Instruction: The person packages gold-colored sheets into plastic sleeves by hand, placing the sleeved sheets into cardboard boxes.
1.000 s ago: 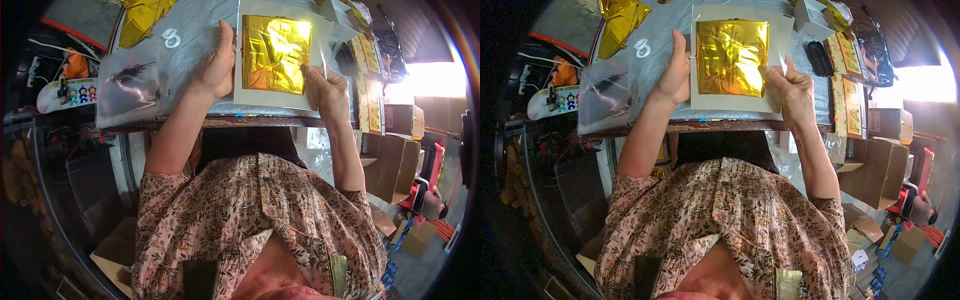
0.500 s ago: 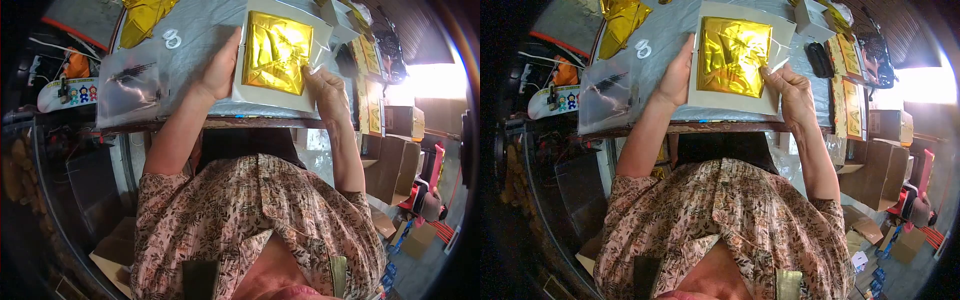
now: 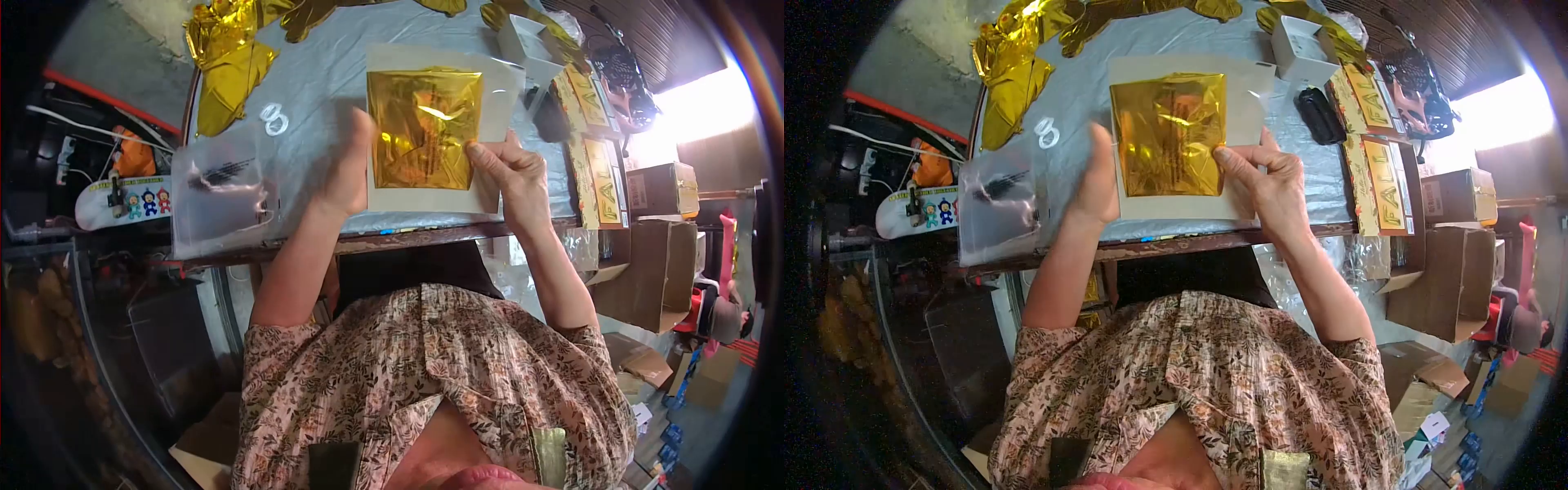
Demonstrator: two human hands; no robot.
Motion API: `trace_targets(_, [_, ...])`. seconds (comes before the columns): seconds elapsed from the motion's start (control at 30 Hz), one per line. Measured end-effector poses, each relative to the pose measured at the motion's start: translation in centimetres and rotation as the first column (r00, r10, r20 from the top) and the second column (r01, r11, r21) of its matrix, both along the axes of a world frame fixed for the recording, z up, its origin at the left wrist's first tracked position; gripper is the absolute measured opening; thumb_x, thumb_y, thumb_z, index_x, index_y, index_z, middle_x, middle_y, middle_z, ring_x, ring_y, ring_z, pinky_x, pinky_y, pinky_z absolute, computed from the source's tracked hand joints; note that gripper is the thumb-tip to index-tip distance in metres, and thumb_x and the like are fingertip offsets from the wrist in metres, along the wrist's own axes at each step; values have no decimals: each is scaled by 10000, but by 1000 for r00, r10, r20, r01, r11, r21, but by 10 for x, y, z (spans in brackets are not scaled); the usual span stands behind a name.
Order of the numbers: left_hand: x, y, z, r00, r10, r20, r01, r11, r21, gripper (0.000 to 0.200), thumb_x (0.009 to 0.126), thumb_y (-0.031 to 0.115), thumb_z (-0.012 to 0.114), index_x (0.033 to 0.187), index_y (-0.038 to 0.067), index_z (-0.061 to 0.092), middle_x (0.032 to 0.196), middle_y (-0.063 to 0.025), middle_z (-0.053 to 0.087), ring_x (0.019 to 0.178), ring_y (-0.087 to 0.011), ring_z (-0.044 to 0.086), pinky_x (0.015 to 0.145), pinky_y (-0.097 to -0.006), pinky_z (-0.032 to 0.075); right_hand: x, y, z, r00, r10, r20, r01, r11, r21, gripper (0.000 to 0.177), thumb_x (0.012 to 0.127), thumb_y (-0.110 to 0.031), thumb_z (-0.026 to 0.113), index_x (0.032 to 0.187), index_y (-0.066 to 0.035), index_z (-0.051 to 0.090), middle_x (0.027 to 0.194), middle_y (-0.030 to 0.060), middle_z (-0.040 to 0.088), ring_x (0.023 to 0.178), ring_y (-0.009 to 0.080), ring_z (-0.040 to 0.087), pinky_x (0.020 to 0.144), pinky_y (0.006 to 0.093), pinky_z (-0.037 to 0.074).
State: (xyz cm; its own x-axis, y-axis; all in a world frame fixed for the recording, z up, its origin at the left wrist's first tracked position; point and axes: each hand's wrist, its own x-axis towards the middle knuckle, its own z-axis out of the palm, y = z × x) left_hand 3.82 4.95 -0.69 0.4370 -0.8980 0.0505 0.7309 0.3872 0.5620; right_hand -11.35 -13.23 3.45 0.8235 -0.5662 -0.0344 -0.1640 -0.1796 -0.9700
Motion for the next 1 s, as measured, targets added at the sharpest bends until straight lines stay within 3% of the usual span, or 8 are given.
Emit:
trace_targets(0.1, [-8,-1,9,914,99,393,-205,950,237,433,1055,296,575,1389,21,559,1308,-79,651,1179,-175,622,1030,-374,500,-2,2,-2,994,60,92,-52,995,-82,201,919,-205,767,986,-21,811,1000,83,747,1090,135,594,1147,367,325])
trace_targets(0.3, [-8,-3,9,938,142,316,-219,950,222,425,1033,215,621,1405,27,536,1325,-55,630,1190,-146,600,1020,-356,499,-7,-8,-13,944,23,329,103,928,-359,394,808,-119,860,1162,-8,728,1466,166,555,1339,249,518,1101,418,406])
trace_targets(0.43, [-4,-3,4,950,130,284,-198,954,227,443,1031,230,629,1413,32,524,1334,-60,622,1192,-151,601,1020,-359,501,-9,-5,2,935,-171,312,232,958,-170,483,826,-90,834,1266,-22,645,1333,174,645,1227,211,601,1096,399,434])
trace_targets(0.5, [-4,-3,5,952,116,284,-185,956,227,444,1029,226,631,1414,32,524,1335,-61,622,1195,-154,602,1022,-362,501,-9,-16,9,993,10,119,-36,976,216,579,807,-88,849,1322,8,602,1241,165,696,1092,181,667,989,350,518])
trace_targets(0.63, [-7,-4,3,936,154,318,-238,940,245,450,1003,174,659,1409,35,526,1338,-71,625,1185,-164,616,1029,-372,500,-6,-19,2,995,101,7,-97,934,344,426,803,-42,839,1195,43,696,1020,102,767,886,128,706,847,282,556])
trace_targets(0.87, [13,2,2,918,146,369,-215,965,153,318,939,75,716,1248,23,662,1202,-69,701,1096,-138,648,980,-334,515,-7,-19,-5,995,99,24,-101,923,371,265,799,-4,828,1056,18,766,938,77,779,779,105,702,758,266,569])
trace_targets(0.97, [5,-5,14,902,208,379,-305,928,215,220,938,70,718,1151,16,718,1117,-54,732,1030,-118,663,941,-307,520,-8,-16,-6,990,141,6,-137,948,289,463,802,-85,861,1213,47,692,1045,119,762,894,136,697,831,307,562])
trace_targets(1.0, [3,-5,14,870,238,433,-357,908,220,208,939,67,719,1140,13,724,1102,-52,737,995,-111,669,918,-296,526,-8,-7,-1,996,14,83,-2,990,-144,607,782,-139,887,1294,54,624,1102,135,737,962,163,679,876,333,546])
